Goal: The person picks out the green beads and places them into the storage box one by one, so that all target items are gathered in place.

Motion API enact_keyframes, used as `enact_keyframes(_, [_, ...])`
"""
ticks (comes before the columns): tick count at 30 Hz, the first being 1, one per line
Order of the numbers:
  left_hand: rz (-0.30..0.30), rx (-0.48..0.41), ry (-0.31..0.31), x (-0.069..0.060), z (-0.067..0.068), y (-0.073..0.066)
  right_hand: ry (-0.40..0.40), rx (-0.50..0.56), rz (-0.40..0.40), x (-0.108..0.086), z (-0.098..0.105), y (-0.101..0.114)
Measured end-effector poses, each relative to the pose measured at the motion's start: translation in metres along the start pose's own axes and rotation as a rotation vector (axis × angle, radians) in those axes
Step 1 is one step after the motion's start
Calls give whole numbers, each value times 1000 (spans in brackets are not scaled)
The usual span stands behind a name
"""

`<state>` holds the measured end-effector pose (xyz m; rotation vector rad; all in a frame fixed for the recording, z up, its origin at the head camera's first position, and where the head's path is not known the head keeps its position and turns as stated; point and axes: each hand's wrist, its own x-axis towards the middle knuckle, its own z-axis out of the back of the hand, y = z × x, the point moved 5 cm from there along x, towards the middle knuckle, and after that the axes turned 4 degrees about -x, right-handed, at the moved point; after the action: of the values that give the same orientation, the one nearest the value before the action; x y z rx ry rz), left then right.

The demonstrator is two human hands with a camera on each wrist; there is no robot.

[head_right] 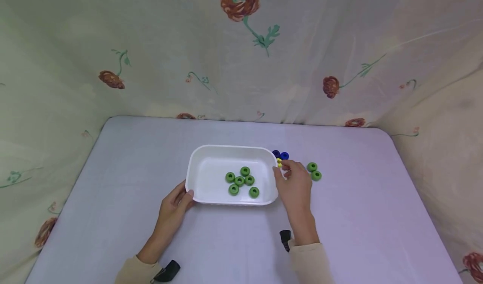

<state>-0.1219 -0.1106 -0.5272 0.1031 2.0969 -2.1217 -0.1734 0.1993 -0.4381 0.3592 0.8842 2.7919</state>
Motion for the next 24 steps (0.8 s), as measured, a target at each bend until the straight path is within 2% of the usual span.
enact_keyframes(3, [10, 2, -4, 0, 1, 0, -53, -1, -73, 4, 11, -25])
enact_keyframes(7, [11, 4, -3, 1, 0, 1, -74, -26, -168, 7, 20, -59])
enact_keyframes(13, [7, 12, -1, 1, 0, 1, -101, -44, -273, 7, 21, -98])
enact_keyframes(19, [18, 19, -8, 1, 0, 1, -57, -48, -326, 9, 19, -114])
enact_keyframes(24, [22, 8, -15, 1, 0, 1, 44, -72, -360, 14, 12, -118])
